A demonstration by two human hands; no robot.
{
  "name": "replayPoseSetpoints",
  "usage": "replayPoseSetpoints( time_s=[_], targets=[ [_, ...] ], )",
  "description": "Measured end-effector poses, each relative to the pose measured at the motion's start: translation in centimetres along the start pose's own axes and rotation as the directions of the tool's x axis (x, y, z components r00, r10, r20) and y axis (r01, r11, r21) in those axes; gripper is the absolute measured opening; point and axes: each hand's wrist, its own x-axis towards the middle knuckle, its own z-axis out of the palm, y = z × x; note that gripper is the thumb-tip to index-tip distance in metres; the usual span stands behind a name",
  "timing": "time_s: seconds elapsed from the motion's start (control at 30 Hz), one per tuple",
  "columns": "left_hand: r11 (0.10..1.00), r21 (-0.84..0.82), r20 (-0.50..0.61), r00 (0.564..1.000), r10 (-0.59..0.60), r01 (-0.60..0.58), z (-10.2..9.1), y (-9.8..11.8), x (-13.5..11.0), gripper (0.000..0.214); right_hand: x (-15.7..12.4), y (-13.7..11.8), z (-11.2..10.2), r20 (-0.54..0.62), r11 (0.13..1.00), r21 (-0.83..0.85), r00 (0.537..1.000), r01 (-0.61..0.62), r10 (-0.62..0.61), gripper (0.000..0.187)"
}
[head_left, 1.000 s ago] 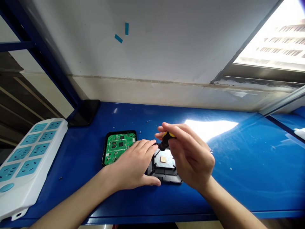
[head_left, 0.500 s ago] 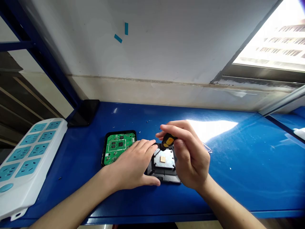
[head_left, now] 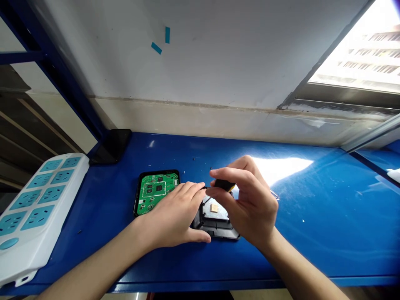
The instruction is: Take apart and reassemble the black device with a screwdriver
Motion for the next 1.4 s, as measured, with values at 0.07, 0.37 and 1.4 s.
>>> replayPoseSetpoints(
  time_s=[0.07,0.37,1.4],
  targets=[
    [1.0,-0.001,-0.01,1.0,0.006,-0.006,0.1,-0.1,0.0,0.089,-0.1,0.2,0.0,0.004,1.0,0.008,1.0,0.008,-0.008,0.025],
    [0.999,0.008,-0.026,0.999,0.034,-0.033,0.2,-0.1,0.1,0.084,-0.7,-0.1,-0.5,0.15,0.984,0.176,0.989,-0.035,0.009,0.043],
    [1.0,0.009,0.002,1.0,0.01,-0.01,-0.1,0.0,0.0,0.088,-0.1,-0.8,-0.5,0.071,0.999,0.031,0.997,0.037,-0.039,0.038]
  ],
)
